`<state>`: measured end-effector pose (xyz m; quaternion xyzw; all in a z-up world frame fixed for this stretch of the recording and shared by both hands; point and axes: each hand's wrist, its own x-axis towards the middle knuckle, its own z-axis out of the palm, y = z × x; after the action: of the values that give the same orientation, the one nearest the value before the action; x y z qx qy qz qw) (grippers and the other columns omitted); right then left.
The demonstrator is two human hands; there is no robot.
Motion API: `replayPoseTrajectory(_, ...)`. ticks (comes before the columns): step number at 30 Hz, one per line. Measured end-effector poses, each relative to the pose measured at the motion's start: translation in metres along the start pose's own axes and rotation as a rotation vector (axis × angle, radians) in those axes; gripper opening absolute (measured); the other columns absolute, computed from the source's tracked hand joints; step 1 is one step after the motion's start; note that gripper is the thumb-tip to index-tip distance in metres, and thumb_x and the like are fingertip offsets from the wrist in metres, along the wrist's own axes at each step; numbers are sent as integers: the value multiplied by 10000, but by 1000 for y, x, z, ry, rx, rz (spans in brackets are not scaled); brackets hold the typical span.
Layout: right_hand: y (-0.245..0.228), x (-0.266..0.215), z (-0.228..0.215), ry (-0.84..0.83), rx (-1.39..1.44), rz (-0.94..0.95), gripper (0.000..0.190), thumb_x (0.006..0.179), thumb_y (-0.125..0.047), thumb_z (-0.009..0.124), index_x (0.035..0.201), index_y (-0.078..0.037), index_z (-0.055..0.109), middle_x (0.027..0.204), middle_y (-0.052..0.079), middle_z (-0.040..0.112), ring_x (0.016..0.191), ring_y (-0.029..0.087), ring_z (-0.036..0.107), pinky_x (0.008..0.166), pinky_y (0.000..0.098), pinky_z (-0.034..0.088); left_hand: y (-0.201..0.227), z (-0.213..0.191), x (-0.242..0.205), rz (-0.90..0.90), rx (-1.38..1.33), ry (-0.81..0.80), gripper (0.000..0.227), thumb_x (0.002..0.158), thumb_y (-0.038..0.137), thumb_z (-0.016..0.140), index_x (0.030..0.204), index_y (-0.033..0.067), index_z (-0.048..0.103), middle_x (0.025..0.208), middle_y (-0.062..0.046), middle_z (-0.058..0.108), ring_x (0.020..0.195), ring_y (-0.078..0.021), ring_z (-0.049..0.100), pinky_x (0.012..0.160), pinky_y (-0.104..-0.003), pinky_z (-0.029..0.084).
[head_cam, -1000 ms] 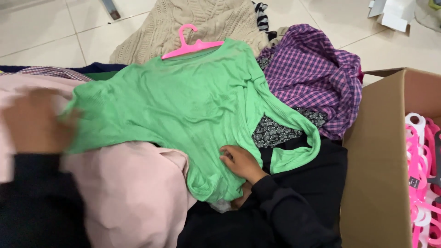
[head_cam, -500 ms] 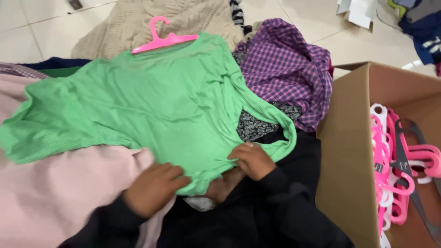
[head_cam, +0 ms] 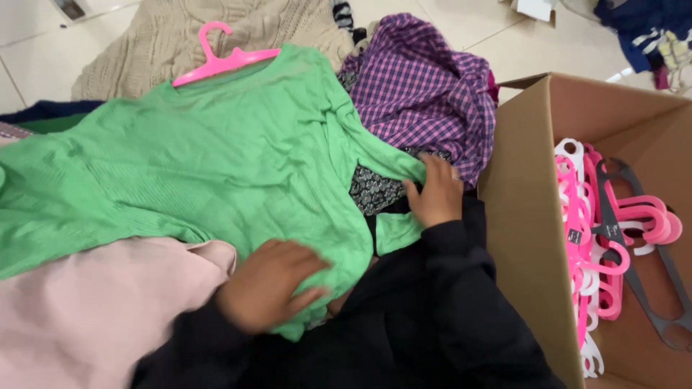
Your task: The person is sitting on the floor, picking up various items of clothing from a pile, and putting them onto plastic hangers.
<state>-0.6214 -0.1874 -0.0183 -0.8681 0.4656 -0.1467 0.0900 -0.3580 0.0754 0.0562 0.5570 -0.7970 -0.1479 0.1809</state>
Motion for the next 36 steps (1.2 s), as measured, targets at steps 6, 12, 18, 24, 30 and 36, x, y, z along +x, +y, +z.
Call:
replayPoseTrajectory(6,109,51,-21,206,301,197,180,1044,-218,463,1178,-185,577,1131,50,598,1121,283,558,1019,421,434,-13,133,46,-167,128,-43,739,746,542,834,1350,198,588,1386,-82,566,1164,-333,572,909,-500,468)
replayPoseTrajectory(12,150,119,-127,532,96,25,85,1049,-8,599,1065,-40,675,1114,181,558,1030,360,591,978,464,438,-13,171,23,-199,137,-198,845,711,469,895,1410,193,509,1440,-108,501,1066,-366,605,824,-497,490)
replayPoseTrajectory(18,124,154,-95,224,-254,121,150,979,-266,672,1070,-199,770,1118,151,711,1080,416,631,1028,577,363,-22,226,15,-150,-75,-160,537,864,244,673,1385,182,563,1241,-139,593,1022,-379,611,837,-504,471)
replayPoseTrajectory(24,-18,181,-34,234,59,-240,218,975,-193,751,1159,-78,733,1072,111,727,1033,338,632,964,482,422,18,90,38,-5,-722,-451,393,916,186,605,1305,154,648,1288,-143,692,1124,-350,676,946,-418,509)
replayPoseTrajectory(30,-100,249,70,-113,287,-279,330,966,-209,677,1284,-124,647,1091,61,696,1087,304,619,946,457,451,-107,16,59,-29,-610,-146,363,984,320,615,1322,193,654,1280,-86,714,1130,-309,682,966,-422,486)
replayPoseTrajectory(36,-101,300,183,-248,79,-242,604,890,-275,727,1425,-64,544,1368,172,596,1330,393,515,1099,526,397,-346,-27,31,-570,81,289,463,881,322,729,1313,160,680,1320,-103,698,1246,-318,634,1055,-478,456)
